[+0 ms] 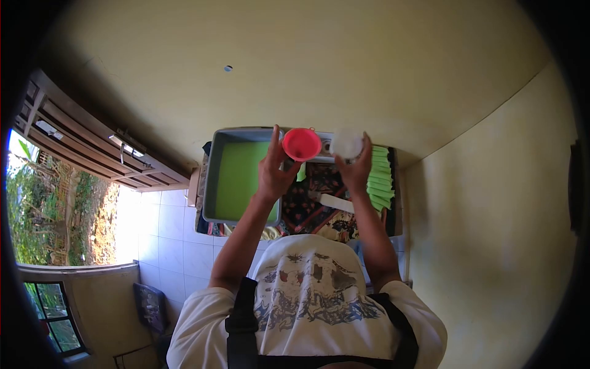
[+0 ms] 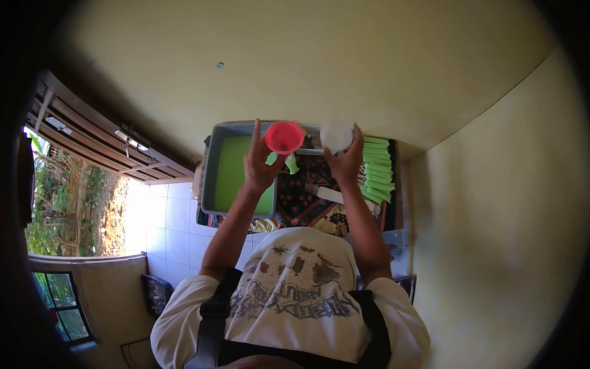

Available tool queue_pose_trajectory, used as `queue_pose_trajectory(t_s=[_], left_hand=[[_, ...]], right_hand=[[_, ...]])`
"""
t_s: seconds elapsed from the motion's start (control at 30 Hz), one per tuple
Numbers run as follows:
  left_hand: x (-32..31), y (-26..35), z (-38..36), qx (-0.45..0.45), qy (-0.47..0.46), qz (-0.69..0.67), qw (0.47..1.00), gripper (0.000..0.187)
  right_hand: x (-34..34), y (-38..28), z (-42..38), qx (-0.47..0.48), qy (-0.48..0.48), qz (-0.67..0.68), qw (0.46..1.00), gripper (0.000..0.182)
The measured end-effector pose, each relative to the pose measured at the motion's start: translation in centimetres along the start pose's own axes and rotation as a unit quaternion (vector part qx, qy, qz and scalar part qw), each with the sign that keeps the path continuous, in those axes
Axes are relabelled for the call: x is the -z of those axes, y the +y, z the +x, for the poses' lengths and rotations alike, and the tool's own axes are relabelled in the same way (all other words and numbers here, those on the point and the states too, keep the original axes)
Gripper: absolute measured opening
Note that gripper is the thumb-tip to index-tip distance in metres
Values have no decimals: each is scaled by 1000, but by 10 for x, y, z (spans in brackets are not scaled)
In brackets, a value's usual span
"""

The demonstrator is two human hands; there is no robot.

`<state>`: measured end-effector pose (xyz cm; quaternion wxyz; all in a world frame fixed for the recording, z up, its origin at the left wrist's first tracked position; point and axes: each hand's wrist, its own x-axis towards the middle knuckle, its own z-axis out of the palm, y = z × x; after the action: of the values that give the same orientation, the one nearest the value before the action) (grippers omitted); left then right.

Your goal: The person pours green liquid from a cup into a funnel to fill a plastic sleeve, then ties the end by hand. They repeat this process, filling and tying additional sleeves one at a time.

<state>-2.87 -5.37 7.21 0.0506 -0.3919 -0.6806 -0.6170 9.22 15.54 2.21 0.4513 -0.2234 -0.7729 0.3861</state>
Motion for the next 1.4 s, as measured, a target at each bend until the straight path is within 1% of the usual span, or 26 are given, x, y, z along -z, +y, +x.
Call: queue_pose_trajectory(t_s=[0.03, 0.1, 0.2, 0.3, 0.33, 0.37, 0.43, 0.53, 0.57, 0.6, 0.63, 0.7, 0.73, 0.83, 0.87, 0.97, 1.0, 1.07, 1.1, 1.13, 1.23, 1.27, 1.37, 1.4], left_hand=[[0, -3, -4, 8, 8, -19, 1000, 105], [6, -7, -12, 29, -2, -9, 1000, 106], [9, -16, -24, 56, 4, -17, 998, 105], [11, -17, -34, 75, 14, -8, 997, 103], [11, -17, -37, 84, 13, -4, 996, 103], [9, -17, -40, 95, 11, -1, 995, 103], [7, -17, -46, 97, 8, 4, 995, 103], [3, -22, -53, 96, 8, -8, 995, 103], [-2, -23, -55, 96, 10, -17, 995, 103], [-8, -24, -57, 94, 8, -18, 995, 103], [-13, -24, -60, 93, 6, -18, 996, 103], [-23, -21, -64, 96, -3, -19, 995, 102], [-29, -19, -66, 101, -8, -20, 995, 102], [-48, -12, -68, 107, -10, -17, 994, 101], [-53, -8, -69, 109, -7, -15, 994, 101], [-63, 3, -74, 179, -5, -4, 984, 96], [-66, 2, -77, 170, 7, -5, 985, 93], [-69, -2, -85, 154, 32, -4, 987, 86], [-69, -1, -87, 157, 42, -15, 987, 82], [-69, -1, -89, 159, 53, -25, 985, 78], [-66, 3, -93, 166, 70, -46, 983, 66], [-65, 6, -93, 168, 74, -51, 982, 62], [-59, 18, -91, 170, 70, -39, 982, 53], [-58, 20, -92, 180, 70, -35, 981, 50]], right_hand=[[-13, 26, -25, 27, 2, -75, 997, 100], [-34, 73, -72, 3, -110, -119, 987, 102], [-58, 122, -121, -23, -161, -128, 978, 105], [-65, 141, -143, 13, -177, -109, 978, 107], [-65, 146, -147, -10, -204, -105, 973, 113], [-63, 152, -153, -21, -212, -105, 971, 115], [-49, 129, -148, -43, -228, -105, 967, 120], [-28, 96, -128, 45, -172, -155, 972, 120], [-15, 73, -112, 11, -200, -52, 978, 118], [-1, 41, -93, -26, -225, 52, 973, 115], [11, 11, -77, -64, -246, 155, 955, 113], [27, -41, -42, -2, -264, 134, 955, 110], [29, -55, -31, 30, -272, 123, 954, 109], [23, -65, -12, 0, -266, 137, 954, 107], [21, -58, -10, -6, -246, 167, 955, 101], [21, -51, -9, -70, -168, 298, 937, 94], [26, -47, -4, -45, -162, 259, 951, 91], [30, -23, -4, -5, -152, 114, 982, 93], [29, -9, -6, 15, -146, 42, 988, 93], [24, 6, -12, 36, -158, -2, 987, 96], [-2, 87, -51, 46, -251, -18, 967, 96], [-7, 98, -62, 18, -281, 4, 959, 97], [-18, 115, -81, 10, -326, -50, 944, 99], [-16, 110, -83, 8, -329, -72, 942, 101]])
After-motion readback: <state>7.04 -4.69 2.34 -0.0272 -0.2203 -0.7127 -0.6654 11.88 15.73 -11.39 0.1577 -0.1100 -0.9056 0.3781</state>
